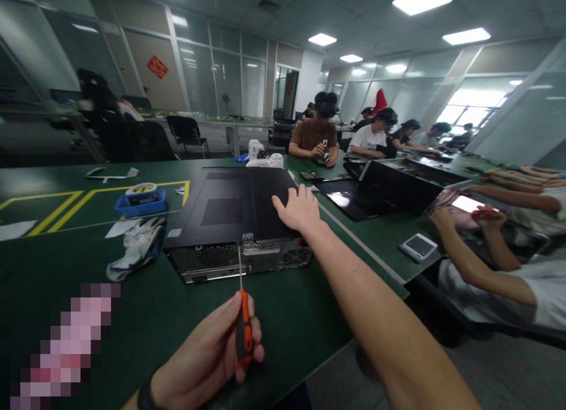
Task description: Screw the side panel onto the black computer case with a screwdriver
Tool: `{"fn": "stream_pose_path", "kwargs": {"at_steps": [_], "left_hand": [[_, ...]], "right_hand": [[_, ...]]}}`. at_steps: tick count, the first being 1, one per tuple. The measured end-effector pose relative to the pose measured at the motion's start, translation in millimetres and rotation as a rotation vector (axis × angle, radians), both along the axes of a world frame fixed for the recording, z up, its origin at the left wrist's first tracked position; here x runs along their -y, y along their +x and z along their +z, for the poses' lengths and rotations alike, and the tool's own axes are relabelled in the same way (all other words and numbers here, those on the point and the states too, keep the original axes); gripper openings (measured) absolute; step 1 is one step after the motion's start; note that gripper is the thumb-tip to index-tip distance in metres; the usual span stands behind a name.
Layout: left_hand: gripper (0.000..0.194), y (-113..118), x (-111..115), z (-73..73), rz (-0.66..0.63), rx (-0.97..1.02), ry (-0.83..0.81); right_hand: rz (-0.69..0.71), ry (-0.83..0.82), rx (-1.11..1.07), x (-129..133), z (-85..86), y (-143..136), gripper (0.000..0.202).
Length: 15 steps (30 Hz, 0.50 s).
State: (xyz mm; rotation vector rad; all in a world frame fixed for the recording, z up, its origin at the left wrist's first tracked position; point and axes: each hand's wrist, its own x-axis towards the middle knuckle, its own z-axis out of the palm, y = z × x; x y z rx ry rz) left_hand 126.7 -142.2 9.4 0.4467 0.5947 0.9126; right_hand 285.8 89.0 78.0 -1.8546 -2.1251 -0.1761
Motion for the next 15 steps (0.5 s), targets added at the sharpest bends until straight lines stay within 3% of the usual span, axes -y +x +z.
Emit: {"fn": "stream_pose_path", "kwargs": {"at_steps": [5, 15], "left_hand": [[0.034, 0, 2, -2.4, -0.009, 0.052, -0.04], [0.026, -9, 1, -5.9, -0.099, 0.185, -0.068]], "right_hand": [[-0.089, -0.168, -0.05, -21, -11.5, -2, 0.085], [-0.096, -0.147, -0.059, -25, -15.2, 1, 0.085]]}}
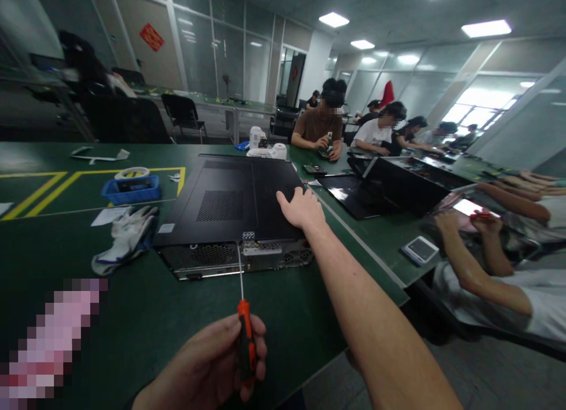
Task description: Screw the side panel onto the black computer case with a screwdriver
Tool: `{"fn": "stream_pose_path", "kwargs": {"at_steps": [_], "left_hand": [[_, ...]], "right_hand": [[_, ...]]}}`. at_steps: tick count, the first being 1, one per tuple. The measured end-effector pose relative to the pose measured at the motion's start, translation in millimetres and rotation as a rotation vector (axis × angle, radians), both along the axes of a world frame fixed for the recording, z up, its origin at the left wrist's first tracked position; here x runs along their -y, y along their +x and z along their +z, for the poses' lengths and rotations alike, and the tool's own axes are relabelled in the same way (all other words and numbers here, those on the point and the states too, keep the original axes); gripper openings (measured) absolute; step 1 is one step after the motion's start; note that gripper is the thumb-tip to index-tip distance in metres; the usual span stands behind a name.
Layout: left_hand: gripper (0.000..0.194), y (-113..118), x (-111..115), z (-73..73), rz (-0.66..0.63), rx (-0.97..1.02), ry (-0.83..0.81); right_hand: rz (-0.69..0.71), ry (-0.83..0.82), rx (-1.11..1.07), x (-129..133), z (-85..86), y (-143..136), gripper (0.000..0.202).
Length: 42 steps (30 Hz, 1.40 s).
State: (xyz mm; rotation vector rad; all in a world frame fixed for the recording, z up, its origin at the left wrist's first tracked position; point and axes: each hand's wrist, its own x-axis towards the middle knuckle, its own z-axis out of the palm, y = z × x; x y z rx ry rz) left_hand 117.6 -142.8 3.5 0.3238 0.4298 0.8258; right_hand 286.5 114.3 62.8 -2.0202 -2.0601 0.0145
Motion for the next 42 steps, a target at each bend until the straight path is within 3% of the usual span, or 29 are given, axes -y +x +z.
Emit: {"fn": "stream_pose_path", "kwargs": {"at_steps": [7, 14, 29, 42], "left_hand": [[0.019, 1, 4, -1.3, -0.021, 0.033, -0.002], [0.027, 1, 3, -8.7, -0.009, 0.072, 0.025], [0.023, -5, -2, -5.6, -0.03, 0.027, 0.007], [0.016, -3, 1, -19.5, 0.0, 0.051, 0.068]], "right_hand": [[-0.005, -0.007, 0.0, 2, 3.2, -1, 0.081], [0.0, -0.004, 0.006, 2, 3.9, -1, 0.08], [-0.01, 0.006, 0.004, 2, 3.7, -2, 0.08], [0.013, 0.004, -0.018, 7, 6.1, -2, 0.077]]}}
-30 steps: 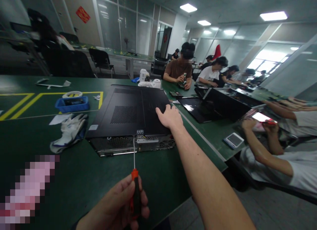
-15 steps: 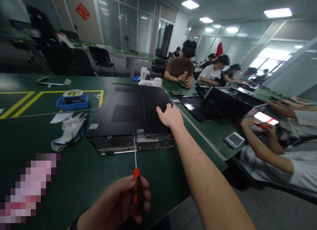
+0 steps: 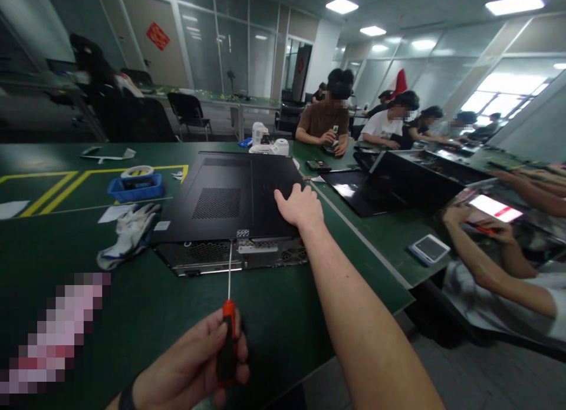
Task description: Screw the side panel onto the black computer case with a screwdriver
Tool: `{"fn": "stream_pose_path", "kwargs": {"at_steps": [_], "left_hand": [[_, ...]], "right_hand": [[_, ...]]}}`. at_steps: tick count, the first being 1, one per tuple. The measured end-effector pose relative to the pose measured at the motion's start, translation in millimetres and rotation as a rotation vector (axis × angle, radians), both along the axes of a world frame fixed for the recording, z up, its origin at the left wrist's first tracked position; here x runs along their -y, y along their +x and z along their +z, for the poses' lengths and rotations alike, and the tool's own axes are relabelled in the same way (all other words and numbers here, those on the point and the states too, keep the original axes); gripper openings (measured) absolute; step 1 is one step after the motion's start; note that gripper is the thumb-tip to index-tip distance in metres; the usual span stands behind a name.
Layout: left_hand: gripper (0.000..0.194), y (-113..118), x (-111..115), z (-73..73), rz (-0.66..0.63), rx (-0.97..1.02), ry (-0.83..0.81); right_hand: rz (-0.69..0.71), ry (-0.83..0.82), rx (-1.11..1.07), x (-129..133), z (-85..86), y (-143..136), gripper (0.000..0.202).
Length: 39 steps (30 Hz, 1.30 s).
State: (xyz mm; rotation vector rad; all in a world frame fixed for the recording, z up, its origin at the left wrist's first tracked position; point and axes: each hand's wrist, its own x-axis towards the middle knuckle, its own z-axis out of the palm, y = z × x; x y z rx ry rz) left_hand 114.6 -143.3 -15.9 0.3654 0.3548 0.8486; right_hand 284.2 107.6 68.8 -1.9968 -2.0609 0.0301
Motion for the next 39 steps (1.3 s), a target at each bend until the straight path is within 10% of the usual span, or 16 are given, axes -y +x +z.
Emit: {"fn": "stream_pose_path", "kwargs": {"at_steps": [39], "left_hand": [[0.014, -1, -2, -13.9, 0.021, 0.04, 0.034]], "right_hand": [[0.006, -0.045, 0.083, 1, -0.4, -1, 0.081]]}}
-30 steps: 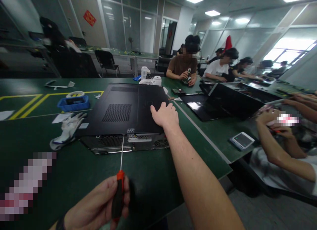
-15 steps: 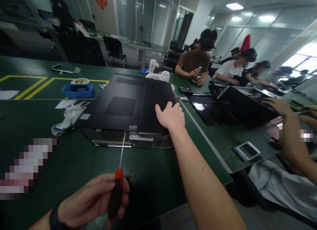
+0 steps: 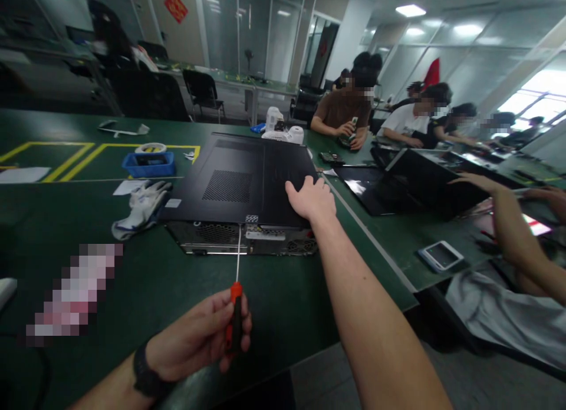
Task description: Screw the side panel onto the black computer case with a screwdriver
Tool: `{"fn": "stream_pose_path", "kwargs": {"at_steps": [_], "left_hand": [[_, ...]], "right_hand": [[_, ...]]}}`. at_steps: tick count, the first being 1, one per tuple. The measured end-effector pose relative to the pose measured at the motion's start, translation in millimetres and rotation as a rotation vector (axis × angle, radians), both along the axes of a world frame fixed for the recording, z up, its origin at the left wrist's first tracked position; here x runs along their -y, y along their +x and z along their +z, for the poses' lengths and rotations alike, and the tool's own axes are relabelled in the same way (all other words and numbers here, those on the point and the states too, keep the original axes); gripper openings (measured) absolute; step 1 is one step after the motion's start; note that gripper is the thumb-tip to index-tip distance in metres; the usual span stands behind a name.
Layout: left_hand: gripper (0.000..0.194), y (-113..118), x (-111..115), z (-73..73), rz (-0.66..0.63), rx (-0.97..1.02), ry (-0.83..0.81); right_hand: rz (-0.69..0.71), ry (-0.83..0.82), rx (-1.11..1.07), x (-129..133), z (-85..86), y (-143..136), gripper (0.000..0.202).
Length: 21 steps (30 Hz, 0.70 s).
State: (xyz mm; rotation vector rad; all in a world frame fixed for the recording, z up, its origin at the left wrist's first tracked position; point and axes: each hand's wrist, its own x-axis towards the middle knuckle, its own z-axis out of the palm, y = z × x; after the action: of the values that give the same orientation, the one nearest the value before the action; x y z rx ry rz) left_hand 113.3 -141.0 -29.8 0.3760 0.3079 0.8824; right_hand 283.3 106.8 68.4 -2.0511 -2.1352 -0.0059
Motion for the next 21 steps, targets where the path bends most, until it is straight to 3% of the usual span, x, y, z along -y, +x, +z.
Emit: {"fn": "stream_pose_path", "kwargs": {"at_steps": [9, 15, 21], "left_hand": [[0.016, 3, -1, 0.4, -0.03, 0.057, -0.02], [0.031, -2, 0, 9.4, -0.053, 0.081, -0.067], [0.025, -2, 1, 7.6, -0.056, 0.128, -0.057]], "right_hand": [[-0.015, 0.013, -0.002, -5, -1.6, 0, 0.083], [-0.005, 0.027, -0.011, -7, -1.7, 2, 0.081], [-0.017, 0.028, -0.005, -7, 0.1, 0, 0.079]]}}
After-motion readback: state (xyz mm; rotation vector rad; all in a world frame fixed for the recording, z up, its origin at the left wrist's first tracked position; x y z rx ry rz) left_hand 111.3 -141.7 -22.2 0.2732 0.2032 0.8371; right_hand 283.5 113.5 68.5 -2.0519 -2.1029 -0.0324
